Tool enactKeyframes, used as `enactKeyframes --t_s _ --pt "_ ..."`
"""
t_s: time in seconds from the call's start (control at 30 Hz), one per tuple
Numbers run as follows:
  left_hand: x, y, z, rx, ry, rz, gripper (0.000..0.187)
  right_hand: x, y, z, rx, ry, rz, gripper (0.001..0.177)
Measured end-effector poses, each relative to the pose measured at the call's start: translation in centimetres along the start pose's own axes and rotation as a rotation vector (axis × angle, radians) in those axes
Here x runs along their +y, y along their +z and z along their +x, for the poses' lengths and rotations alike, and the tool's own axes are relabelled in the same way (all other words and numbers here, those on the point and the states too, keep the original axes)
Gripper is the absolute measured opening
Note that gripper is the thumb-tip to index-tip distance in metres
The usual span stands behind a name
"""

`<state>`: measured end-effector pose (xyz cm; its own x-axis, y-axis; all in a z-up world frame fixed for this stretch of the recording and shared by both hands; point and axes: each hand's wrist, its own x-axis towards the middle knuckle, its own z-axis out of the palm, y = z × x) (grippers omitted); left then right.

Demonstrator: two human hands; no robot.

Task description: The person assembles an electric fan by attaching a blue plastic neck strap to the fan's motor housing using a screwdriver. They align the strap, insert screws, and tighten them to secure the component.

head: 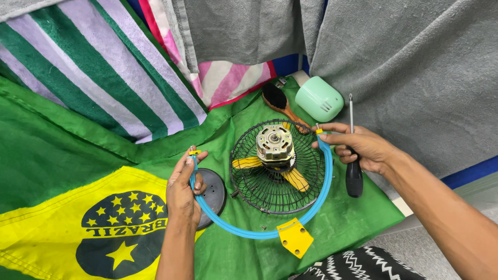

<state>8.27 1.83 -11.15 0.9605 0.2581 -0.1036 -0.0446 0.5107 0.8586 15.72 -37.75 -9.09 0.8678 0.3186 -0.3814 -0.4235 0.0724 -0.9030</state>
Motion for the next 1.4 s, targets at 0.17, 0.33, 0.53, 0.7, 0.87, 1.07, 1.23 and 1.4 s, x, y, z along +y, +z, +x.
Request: enactKeyframes --t_s 0.17,0.33,0.53,0.7,0.87,1.07,1.23,1.4 --pt "-0.5 -0.6 0.0 0.035 0.009 -0.005 0.043 -1.2 1.6 -1.1 -0.034 -0.020 -0.111 0.054" --pt "-0.9 -1.4 0.0 0.068 0.010 0.007 0.044 -1.7 2.6 -1.6 -0.002 -0.029 -0.156 0.047" --pt "-1.9 -3.1 0.1 0.162 -0.059 -0.005 0.036 -1.3 3.3 -1.5 -0.007 -0.051 -0.141 0.035" --pt "-3.3 -4.2 0.4 0.259 -0.207 0.038 0.033 0.0 3.7 -0.9 0.024 -0.049 -0.079 0.032" --pt "-5.2 -3.2 1.2 0.269 -0.283 0.174 0.032 0.8 2.7 -0.2 0.176 -0.029 -0.152 0.034" --pt "-6.0 -1.4 3.0 0.228 -0.262 0.205 0.028 1.9 0.5 0.2 0.206 0.029 -0.193 0.029" --pt "-5.3 -1.1 3.2 0.096 -0.171 0.171 0.025 2.2 -0.4 0.1 0.190 0.009 -0.123 0.030" --pt "-3.8 -1.2 2.8 0.123 -0.159 0.187 0.029 0.7 0.0 -0.9 0.024 -0.016 -0.017 0.034"
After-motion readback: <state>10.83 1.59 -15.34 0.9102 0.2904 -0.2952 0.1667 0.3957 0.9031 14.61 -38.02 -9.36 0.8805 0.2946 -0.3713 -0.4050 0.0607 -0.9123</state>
